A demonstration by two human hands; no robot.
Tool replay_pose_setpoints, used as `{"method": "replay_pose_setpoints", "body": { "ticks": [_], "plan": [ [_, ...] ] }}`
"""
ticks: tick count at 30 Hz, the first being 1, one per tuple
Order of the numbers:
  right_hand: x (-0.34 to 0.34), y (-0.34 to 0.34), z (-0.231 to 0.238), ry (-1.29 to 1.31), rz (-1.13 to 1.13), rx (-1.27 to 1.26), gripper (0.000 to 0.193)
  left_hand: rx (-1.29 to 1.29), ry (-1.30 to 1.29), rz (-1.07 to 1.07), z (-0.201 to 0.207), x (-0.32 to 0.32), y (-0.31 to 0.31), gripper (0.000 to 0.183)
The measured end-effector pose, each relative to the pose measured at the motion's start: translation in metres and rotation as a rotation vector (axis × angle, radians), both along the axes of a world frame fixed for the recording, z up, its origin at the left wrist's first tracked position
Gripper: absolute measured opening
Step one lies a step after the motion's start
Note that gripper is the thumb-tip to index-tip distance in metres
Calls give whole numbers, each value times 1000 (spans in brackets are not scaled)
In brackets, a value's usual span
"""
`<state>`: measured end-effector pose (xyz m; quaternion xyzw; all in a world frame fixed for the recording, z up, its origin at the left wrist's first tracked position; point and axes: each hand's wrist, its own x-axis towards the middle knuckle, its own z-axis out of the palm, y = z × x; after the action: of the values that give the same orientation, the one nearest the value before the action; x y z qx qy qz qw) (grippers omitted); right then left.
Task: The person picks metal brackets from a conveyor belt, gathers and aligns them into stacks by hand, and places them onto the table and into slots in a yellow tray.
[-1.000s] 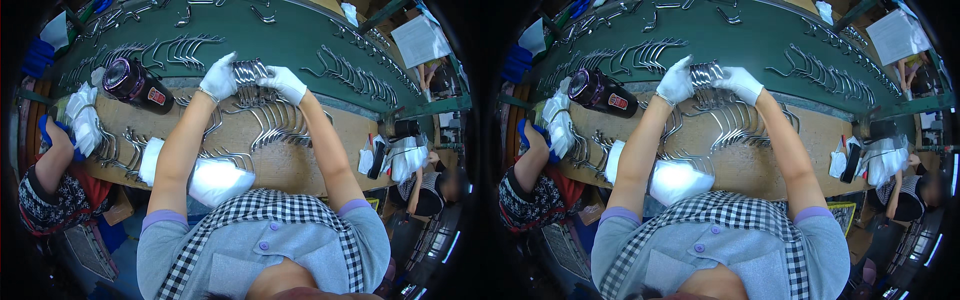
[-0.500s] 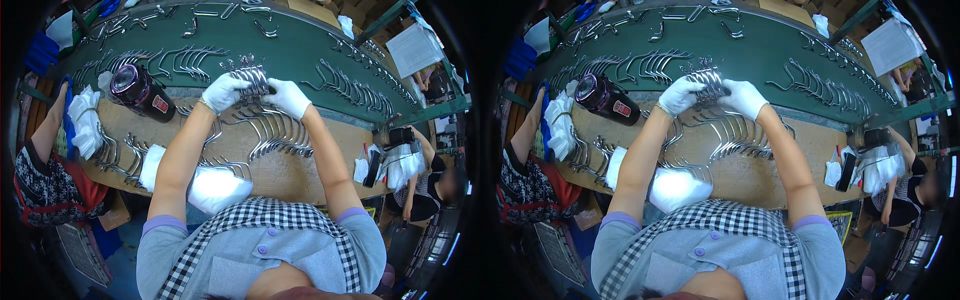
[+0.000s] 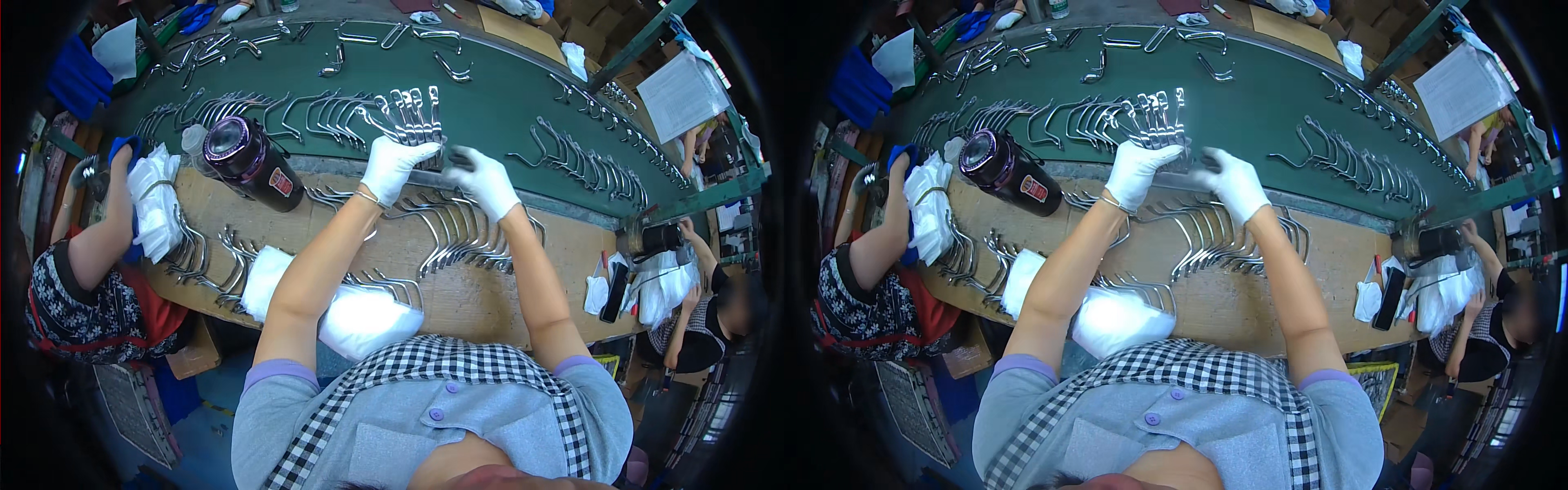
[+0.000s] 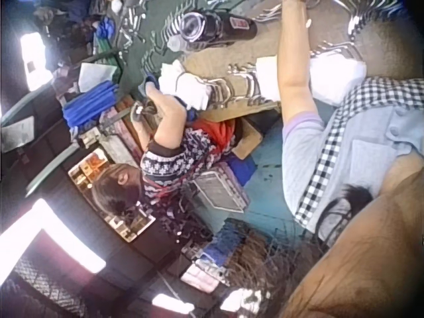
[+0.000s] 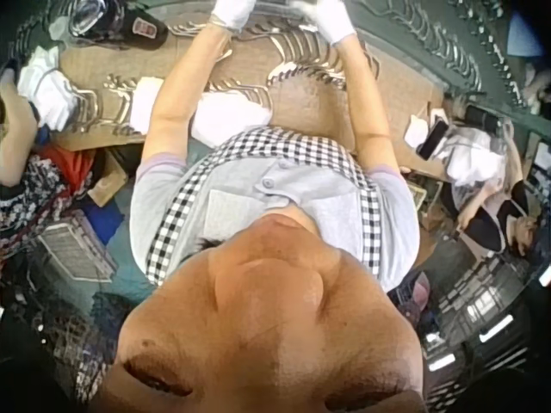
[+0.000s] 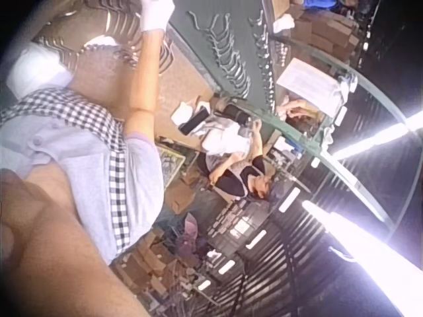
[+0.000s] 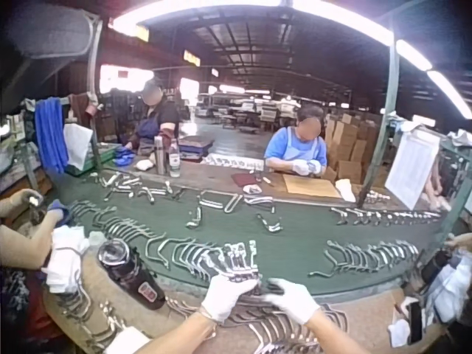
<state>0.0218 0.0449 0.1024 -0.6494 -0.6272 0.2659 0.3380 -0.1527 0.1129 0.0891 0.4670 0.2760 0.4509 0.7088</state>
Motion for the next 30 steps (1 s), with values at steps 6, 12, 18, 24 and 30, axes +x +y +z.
{"method": "replay_pose_setpoints", "body": {
  "ticks": [6,12,18,24,30],
  "plan": [
    [4,-6,-29,1269,85,-655,79,46,18,-43,12,0,-7,22],
    [-25,3,-31,1618,262,-495,58,53,164,-224,20,8,-26,21],
    [10,10,-62,2078,525,-602,39,83,209,-337,14,11,-28,25],
    [30,30,-85,1691,217,-605,32,248,309,-455,10,18,-25,28],
    [23,31,-51,1256,126,-365,32,568,447,-538,-3,7,-16,30]
  ]
}}
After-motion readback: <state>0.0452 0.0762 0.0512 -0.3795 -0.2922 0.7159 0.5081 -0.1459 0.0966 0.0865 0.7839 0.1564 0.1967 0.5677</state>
